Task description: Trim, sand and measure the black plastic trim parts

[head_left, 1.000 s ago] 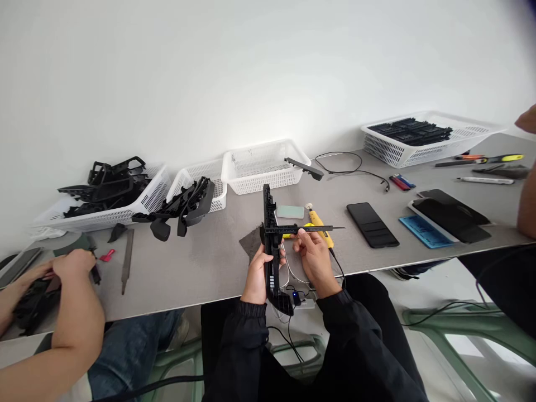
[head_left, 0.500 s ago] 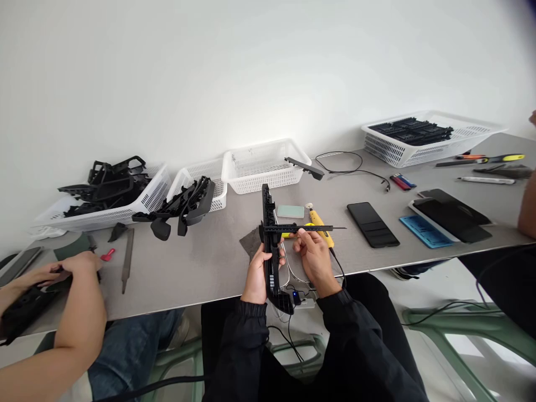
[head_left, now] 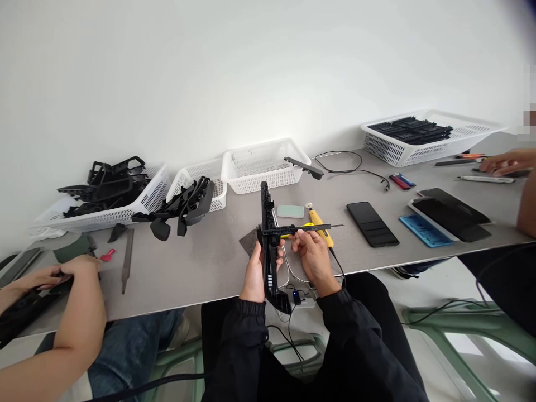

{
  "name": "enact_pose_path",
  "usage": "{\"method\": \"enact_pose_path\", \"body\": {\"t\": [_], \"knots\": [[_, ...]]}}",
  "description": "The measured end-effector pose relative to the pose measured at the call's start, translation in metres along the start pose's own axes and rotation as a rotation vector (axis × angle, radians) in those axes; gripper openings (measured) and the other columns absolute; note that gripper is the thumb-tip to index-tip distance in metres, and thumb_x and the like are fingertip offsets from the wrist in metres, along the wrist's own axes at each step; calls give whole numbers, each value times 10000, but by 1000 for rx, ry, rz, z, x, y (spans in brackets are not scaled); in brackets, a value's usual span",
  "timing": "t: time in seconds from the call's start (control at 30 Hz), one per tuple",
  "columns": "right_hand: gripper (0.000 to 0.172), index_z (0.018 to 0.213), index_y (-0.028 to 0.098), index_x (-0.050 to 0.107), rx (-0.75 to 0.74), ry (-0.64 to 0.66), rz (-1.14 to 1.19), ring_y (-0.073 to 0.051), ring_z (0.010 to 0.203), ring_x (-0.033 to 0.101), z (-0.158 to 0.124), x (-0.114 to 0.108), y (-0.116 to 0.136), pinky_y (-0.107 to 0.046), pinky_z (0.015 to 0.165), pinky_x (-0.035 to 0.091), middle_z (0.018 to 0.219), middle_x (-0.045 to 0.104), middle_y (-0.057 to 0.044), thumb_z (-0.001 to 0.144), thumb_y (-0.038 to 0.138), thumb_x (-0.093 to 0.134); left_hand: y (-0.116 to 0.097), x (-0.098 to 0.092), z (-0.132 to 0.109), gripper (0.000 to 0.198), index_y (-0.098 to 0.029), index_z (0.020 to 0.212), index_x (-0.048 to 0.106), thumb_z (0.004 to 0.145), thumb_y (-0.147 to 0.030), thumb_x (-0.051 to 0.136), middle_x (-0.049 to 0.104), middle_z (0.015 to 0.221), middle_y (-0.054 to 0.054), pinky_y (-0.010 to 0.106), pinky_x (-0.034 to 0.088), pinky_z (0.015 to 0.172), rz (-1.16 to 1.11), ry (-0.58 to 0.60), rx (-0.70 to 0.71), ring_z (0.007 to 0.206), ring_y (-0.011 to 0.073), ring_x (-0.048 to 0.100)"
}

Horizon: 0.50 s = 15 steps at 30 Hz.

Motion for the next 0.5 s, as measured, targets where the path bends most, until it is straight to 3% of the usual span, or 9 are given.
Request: {"method": "enact_pose_path", "body": {"t": [0.33,0.5], "knots": [[327,770,216,672,-24,0,-52,-138,569,554,0,-1,-2,-299,603,440,626,632,27,814,467,876,-1,2,-1,429,-77,1126,765,1089,-419,509,749,1076,181,204,517,588,-28,-4,-39,773,153,646],[339,779,217,684,-35,-9,-47,-135,588,551,-1,-1,-2,-293,612,437,634,615,37,806,489,885,0,2,-1,405,-64,1140,758,1057,-420,583,742,1115,206,211,510,596,-40,11,-44,781,153,632]]}}
Point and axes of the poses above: each hand's wrist, its own z-axis towards the middle knuckle, its own x-axis out of the palm, y = z × x, the point moved 4 cm from there along z, towards the middle knuckle
